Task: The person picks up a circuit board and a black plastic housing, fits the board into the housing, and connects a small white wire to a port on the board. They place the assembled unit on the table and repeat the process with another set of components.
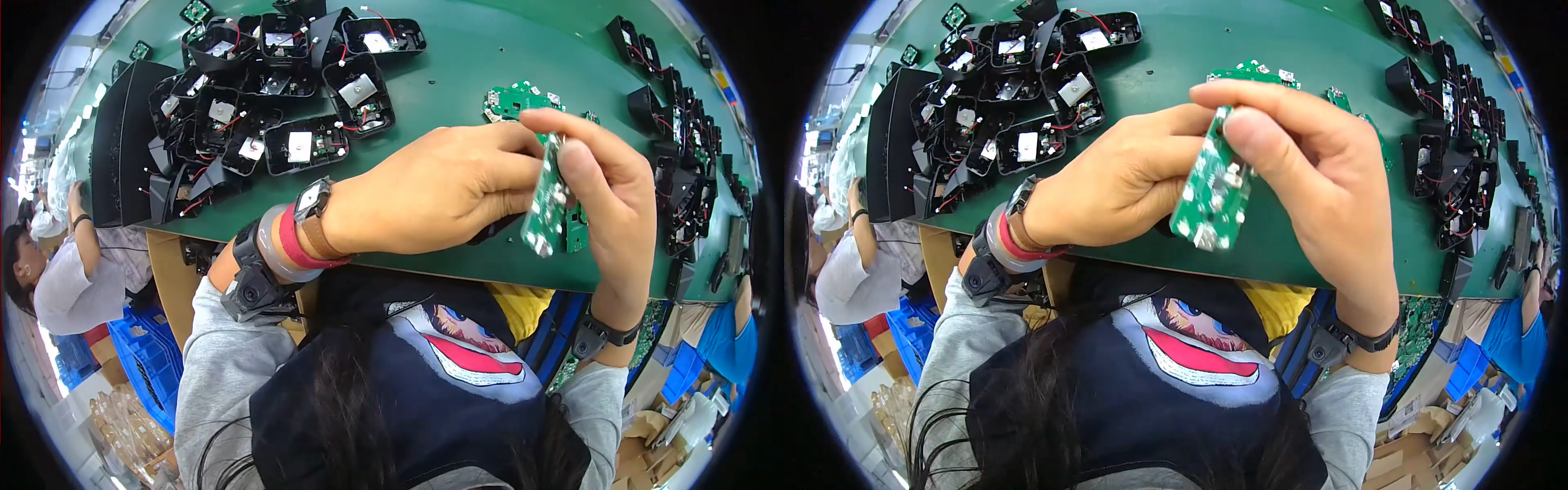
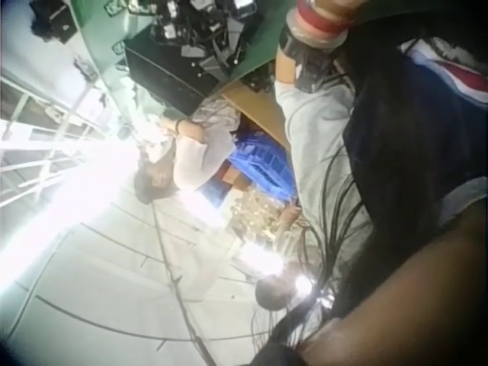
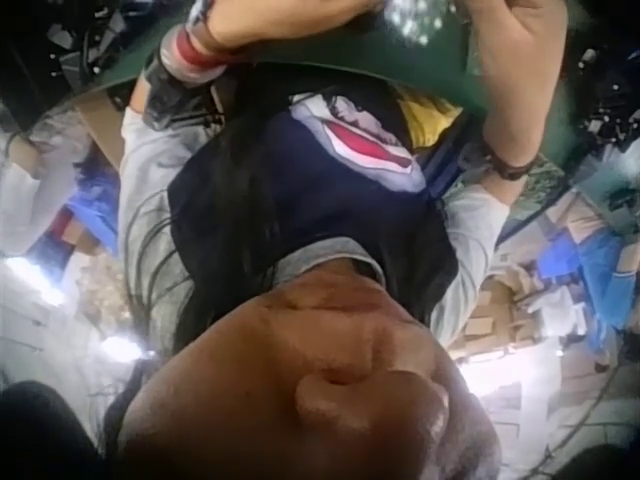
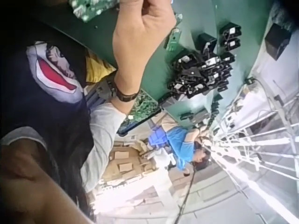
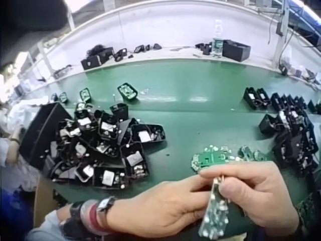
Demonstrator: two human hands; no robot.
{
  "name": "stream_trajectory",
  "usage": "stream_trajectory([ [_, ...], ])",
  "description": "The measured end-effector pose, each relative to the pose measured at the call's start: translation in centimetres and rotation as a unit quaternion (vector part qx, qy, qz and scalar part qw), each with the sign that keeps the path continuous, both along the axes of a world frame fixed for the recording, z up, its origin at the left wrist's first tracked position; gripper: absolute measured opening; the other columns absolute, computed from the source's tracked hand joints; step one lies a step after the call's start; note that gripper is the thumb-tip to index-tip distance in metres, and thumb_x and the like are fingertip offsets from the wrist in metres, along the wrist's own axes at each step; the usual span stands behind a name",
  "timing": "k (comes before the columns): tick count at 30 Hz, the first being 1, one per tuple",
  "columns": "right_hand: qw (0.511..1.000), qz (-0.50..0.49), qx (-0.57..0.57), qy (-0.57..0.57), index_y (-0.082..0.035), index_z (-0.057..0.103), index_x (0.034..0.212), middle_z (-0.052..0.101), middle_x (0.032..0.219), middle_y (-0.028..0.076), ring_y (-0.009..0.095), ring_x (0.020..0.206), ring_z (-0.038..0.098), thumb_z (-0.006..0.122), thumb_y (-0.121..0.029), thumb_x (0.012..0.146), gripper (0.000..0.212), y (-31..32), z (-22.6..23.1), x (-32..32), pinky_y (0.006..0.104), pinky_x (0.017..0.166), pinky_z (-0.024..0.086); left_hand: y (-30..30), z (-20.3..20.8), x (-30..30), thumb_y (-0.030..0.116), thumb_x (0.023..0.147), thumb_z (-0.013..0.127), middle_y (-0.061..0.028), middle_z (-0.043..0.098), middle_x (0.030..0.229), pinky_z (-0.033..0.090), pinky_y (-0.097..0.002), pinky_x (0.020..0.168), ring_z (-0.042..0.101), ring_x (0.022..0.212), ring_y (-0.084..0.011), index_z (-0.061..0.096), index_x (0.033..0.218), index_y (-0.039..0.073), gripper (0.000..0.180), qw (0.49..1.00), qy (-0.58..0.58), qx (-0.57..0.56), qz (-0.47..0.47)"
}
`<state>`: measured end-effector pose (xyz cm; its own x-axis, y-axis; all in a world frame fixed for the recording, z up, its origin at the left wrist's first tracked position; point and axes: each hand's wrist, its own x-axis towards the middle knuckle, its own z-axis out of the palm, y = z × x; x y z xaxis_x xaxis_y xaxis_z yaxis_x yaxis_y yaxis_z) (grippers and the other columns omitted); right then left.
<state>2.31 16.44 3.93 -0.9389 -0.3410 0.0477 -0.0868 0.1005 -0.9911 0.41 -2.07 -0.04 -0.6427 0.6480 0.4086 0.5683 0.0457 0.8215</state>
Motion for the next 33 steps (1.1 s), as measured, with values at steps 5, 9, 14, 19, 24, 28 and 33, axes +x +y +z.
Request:
stream_trajectory([
  [5,1.0,-0.017,0.012,0.01,0.005,0.063,0.109,0.064,0.102,0.009,0.013,0.092,0.058,0.055,-0.02,0.093,0.031,-0.3,-0.8,0.1,0.0225,0.083,0.043,-0.2,0.3,-0.3,0.003,0.088,0.051,-0.0156,0.058,0.108,0.046,-0.035,0.083,0.059,0.098,-0.0324,0.06,0.108,0.002,0.022,1.0,-0.019,-0.018,-0.017],
  [9,0.986,-0.058,0.09,0.127,0.005,0.063,0.108,0.062,0.099,0.009,0.011,0.09,0.054,0.052,-0.017,0.094,0.028,-0.7,-1.5,0.5,0.021,0.08,0.04,-0.2,0.4,-0.6,0.006,0.091,0.044,-0.0121,0.059,0.1,0.045,-0.0316,0.082,0.058,0.093,-0.0241,0.056,0.109,-0.002,0.023,0.997,-0.061,-0.038,-0.023],
  [14,0.976,-0.126,0.119,0.133,0.004,0.062,0.111,0.062,0.099,0.007,0.011,0.09,0.054,0.049,-0.018,0.096,0.029,-0.7,-2.7,0.3,0.0217,0.081,0.04,0.1,0.7,0.0,0.014,0.091,0.038,-0.0068,0.056,0.098,0.043,-0.0267,0.079,0.053,0.09,-0.0145,0.051,0.114,-0.003,0.031,0.972,-0.235,0.007,0.016],
  [19,0.975,-0.168,0.057,0.131,0.002,0.063,0.106,0.055,0.082,0.007,0.014,0.077,0.053,0.051,-0.011,0.093,0.022,-1.9,-3.4,0.4,0.0248,0.069,0.041,-0.1,3.1,0.5,0.022,0.089,0.044,-0.0051,0.049,0.102,0.039,-0.0247,0.081,0.047,0.093,-0.0103,0.038,0.126,-0.002,0.045,0.943,-0.332,-0.012,0.003],
  [24,0.973,-0.173,0.056,0.146,0.001,0.064,0.106,0.053,0.082,0.004,0.01,0.077,0.05,0.051,-0.011,0.093,0.022,-2.0,-3.3,0.7,0.0215,0.068,0.04,0.2,0.3,0.5,0.03,0.083,0.061,-0.0208,0.047,0.108,0.044,-0.0332,0.082,0.053,0.097,-0.0248,0.03,0.127,-0.009,0.067,0.984,-0.179,-0.02,0.005],
  [28,0.976,-0.177,0.005,0.127,0.001,0.064,0.106,0.056,0.086,0.002,0.008,0.08,0.052,0.054,-0.009,0.092,0.019,-1.9,-3.2,1.1,0.0194,0.071,0.04,0.1,0.3,0.7,0.036,0.079,0.067,-0.0252,0.045,0.119,0.038,-0.0352,0.094,0.047,0.113,-0.0303,0.026,0.131,-0.009,0.079,0.994,-0.104,-0.035,-0.011],
  [33,0.955,-0.196,-0.216,-0.045,0.002,0.063,0.107,0.064,0.098,0.005,0.009,0.089,0.059,0.056,-0.014,0.093,0.023,-1.7,-3.5,1.3,0.0204,0.081,0.045,0.7,-0.1,0.8,0.042,0.077,0.07,-0.0264,0.041,0.125,0.036,-0.0393,0.1,0.044,0.118,-0.0347,0.023,0.134,-0.008,0.089,0.994,-0.109,-0.026,-0.012],
])
